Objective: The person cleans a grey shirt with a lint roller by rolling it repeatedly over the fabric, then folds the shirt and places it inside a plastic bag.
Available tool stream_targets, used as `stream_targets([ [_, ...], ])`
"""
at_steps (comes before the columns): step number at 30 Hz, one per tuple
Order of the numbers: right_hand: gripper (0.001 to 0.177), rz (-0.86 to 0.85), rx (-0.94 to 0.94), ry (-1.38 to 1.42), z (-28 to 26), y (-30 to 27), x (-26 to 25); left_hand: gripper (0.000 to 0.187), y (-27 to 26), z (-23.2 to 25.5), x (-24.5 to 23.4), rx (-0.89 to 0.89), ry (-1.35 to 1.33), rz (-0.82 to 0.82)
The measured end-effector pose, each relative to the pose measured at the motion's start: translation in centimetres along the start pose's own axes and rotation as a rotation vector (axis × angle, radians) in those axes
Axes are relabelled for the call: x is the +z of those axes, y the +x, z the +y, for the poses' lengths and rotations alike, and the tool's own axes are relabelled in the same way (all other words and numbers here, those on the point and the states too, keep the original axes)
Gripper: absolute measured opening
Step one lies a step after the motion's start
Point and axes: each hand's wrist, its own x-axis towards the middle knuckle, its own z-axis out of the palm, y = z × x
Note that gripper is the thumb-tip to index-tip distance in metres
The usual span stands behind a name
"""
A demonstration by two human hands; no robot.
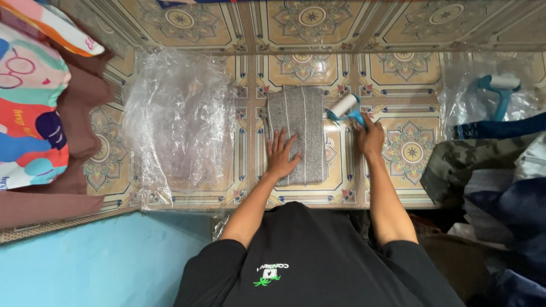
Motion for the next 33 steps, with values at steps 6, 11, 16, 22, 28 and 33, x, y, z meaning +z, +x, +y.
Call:
stream_targets([
  [6,0.061,0.173,0.015,-0.115,1.0,-5.1,1.8,0.065,-0.3,-0.8,0.3,0.081,-0.107,0.099],
  [11,0.039,0.255,-0.234,-0.008,-9.5,-6.6,2.6,0.04,-1.6,-3.3,1.5,0.145,-0.27,0.266],
  [16,0.055,0.013,-0.442,0.2,-17.1,-7.6,5.0,0.022,-4.0,-6.0,0.5,0.062,-0.333,0.361],
  [22,0.055,-0.255,-0.44,0.149,-21.1,-6.8,10.1,0.021,-6.4,-9.5,-2.7,-0.181,-0.188,0.563],
  [28,0.056,-0.397,-0.47,0.347,-25.8,-5.8,13.4,0.028,-8.3,-10.1,-9.2,-0.337,0.246,0.848],
  [33,0.052,-0.614,-0.354,0.529,-32.4,-6.8,10.0,0.046,-7.5,-14.3,-10.2,-0.497,0.256,0.615],
])
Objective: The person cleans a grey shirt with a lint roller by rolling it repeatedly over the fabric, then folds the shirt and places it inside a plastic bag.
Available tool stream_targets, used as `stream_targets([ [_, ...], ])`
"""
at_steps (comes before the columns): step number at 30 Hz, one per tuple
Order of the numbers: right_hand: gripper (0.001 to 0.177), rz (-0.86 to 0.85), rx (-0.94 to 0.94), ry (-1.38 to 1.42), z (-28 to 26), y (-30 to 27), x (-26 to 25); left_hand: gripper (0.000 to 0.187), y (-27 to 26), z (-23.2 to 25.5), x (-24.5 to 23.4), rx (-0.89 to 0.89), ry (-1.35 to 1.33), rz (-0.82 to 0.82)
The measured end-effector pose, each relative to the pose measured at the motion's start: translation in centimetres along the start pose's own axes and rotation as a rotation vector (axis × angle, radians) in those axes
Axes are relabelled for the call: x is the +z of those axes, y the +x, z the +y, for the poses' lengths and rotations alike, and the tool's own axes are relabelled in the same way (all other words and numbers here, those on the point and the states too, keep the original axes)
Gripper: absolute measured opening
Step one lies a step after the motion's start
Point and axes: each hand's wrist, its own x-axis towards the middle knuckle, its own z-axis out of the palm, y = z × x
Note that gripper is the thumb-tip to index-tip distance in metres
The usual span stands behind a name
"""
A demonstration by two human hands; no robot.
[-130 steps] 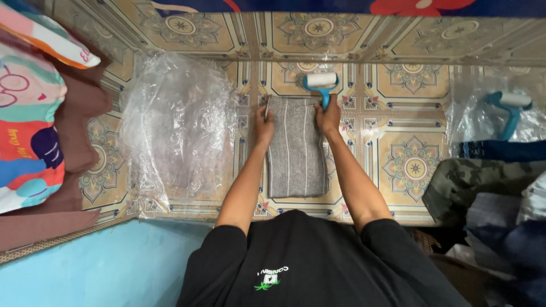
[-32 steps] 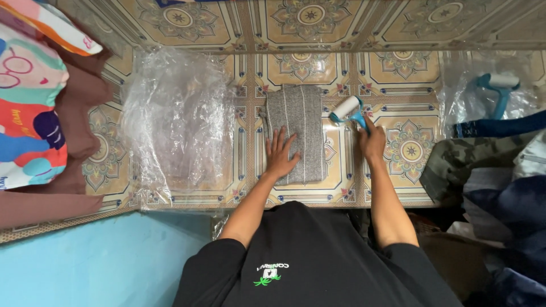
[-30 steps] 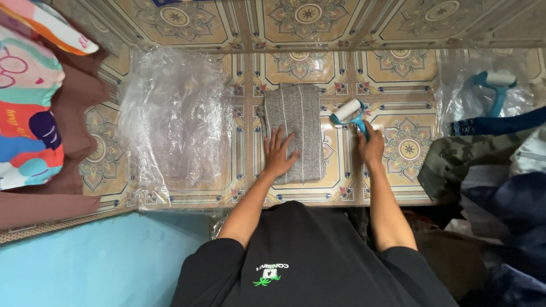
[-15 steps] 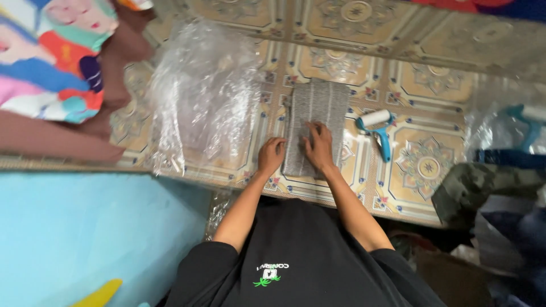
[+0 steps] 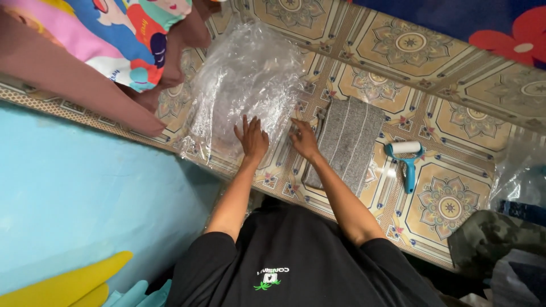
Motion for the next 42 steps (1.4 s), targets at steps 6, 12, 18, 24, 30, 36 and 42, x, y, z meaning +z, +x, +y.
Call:
stream_targets([
  [6,0.044,-0.039,0.12,0.438,-6.1,0.4,0.8,0.05,0.3,1.4,-3.4,0.197,-0.093,0.038],
  [12,0.049,0.193,0.25,0.769,-4.7,1.5,1.3,0.059,-2.4,2.7,-3.2,0.535,-0.431,0.161],
  [18,0.066,0.41,0.313,0.662,-3.9,-0.2,-2.3,0.091,-6.6,0.5,-1.9,-0.166,-0.2,0.115],
  [24,0.06,0.06,0.34,0.556,-4.4,-1.0,-1.2,0.09,-3.6,-0.5,-0.8,-0.141,-0.28,-0.108],
  [30,0.049,0.186,0.394,0.697,-2.8,-0.5,-0.2,0.09,2.0,-2.2,1.9,-0.001,-0.284,-0.131],
  [36,0.04,0.285,0.342,0.458,4.8,-0.9,-0.9,0.058,2.2,-1.0,0.3,-0.004,0.03,0.018],
  [42,0.068,0.546,0.299,-0.503,6.7,-8.4,-4.8,0.009,4.3,-3.0,3.3,0.347,0.014,0.285],
])
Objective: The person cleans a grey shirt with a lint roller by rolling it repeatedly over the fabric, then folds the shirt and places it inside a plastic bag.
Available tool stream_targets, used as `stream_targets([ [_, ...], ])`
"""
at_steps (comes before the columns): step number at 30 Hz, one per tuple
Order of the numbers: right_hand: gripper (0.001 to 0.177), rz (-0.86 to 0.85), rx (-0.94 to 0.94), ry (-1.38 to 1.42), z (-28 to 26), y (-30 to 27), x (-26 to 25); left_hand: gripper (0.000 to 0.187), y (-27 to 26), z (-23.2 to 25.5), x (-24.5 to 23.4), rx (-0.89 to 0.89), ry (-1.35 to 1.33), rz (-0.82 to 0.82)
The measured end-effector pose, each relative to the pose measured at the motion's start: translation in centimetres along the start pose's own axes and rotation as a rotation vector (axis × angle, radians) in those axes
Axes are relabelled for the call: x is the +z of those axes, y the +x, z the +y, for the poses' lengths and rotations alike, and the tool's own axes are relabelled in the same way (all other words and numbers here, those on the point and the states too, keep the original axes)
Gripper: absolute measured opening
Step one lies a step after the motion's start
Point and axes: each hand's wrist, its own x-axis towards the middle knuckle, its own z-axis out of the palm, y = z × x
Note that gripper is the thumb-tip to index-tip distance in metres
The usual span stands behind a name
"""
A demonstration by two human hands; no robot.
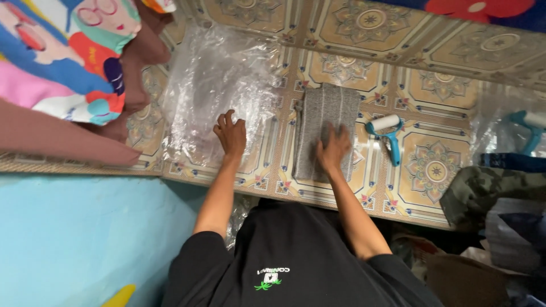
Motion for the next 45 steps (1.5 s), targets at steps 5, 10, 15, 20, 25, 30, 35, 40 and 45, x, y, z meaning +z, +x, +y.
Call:
stream_targets([
  [5,0.099,-0.16,0.321,0.05,3.7,-1.1,-3.5,0.008,2.5,0.7,0.5,0.14,-0.037,0.036],
  [10,0.105,-0.158,0.434,0.368,8.0,1.4,-0.6,0.011,8.3,6.4,-2.9,0.186,-0.263,0.14],
  [15,0.074,-0.35,0.76,0.792,8.4,4.7,-0.7,0.007,12.0,13.2,-4.8,0.173,-0.574,0.157],
  [20,0.057,-0.32,0.62,0.924,2.4,3.8,-9.5,0.014,12.1,16.5,-8.3,0.082,-0.755,0.073],
  [25,0.038,-0.229,0.387,0.907,-0.3,2.6,-18.1,0.026,11.1,18.5,-12.1,-0.014,-0.827,-0.086],
  [30,0.033,-0.054,-0.186,0.556,3.5,3.1,-19.0,0.029,10.7,20.8,-13.1,0.077,-0.839,-0.135],
  [35,0.039,-0.105,-0.317,0.69,1.7,2.4,-21.1,0.048,10.0,22.8,-10.6,0.218,-0.907,-0.297],
  [40,0.044,-0.214,-0.016,0.989,4.9,1.6,-19.0,0.068,9.6,23.6,-12.4,0.015,-1.033,-0.537],
  [45,0.045,-0.168,0.144,1.575,6.9,1.3,-14.3,0.104,8.3,22.0,-9.8,-0.437,-1.092,-1.111],
])
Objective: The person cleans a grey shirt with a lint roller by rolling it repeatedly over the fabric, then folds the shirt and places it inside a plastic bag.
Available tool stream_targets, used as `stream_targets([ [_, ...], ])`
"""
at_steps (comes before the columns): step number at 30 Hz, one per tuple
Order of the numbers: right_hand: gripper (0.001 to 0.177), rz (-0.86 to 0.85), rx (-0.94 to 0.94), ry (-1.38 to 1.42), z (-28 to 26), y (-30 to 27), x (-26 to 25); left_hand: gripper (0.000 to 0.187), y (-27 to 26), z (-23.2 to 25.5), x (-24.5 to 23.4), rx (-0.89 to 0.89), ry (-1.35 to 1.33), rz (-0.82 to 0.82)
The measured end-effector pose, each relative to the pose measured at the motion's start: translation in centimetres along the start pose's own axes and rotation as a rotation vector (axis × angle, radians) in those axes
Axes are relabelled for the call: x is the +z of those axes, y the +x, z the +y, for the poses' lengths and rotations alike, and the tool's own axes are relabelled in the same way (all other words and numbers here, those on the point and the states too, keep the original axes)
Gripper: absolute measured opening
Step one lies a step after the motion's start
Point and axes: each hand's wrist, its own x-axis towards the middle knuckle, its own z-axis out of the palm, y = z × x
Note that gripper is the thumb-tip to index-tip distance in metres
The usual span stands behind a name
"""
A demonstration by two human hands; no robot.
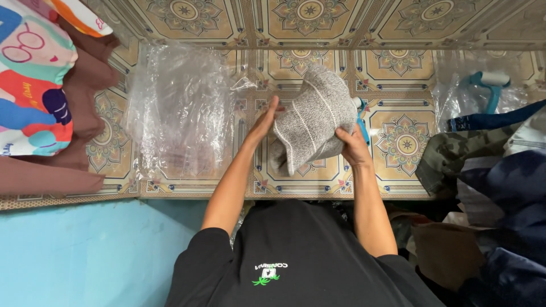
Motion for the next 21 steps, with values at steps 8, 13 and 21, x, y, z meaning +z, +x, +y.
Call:
stream_targets([
  [8,0.06,0.07,0.178,0.069,2.6,0.3,-2.0,0.03,4.4,-8.0,-1.3,0.146,0.185,0.312],
  [13,0.058,0.224,0.458,-0.881,2.8,-1.1,-1.5,0.02,1.9,-4.4,-3.0,0.382,0.186,0.772],
  [21,0.044,0.247,-0.45,-1.23,6.4,0.7,0.5,0.019,2.7,-4.8,-1.1,0.794,0.26,0.716],
])
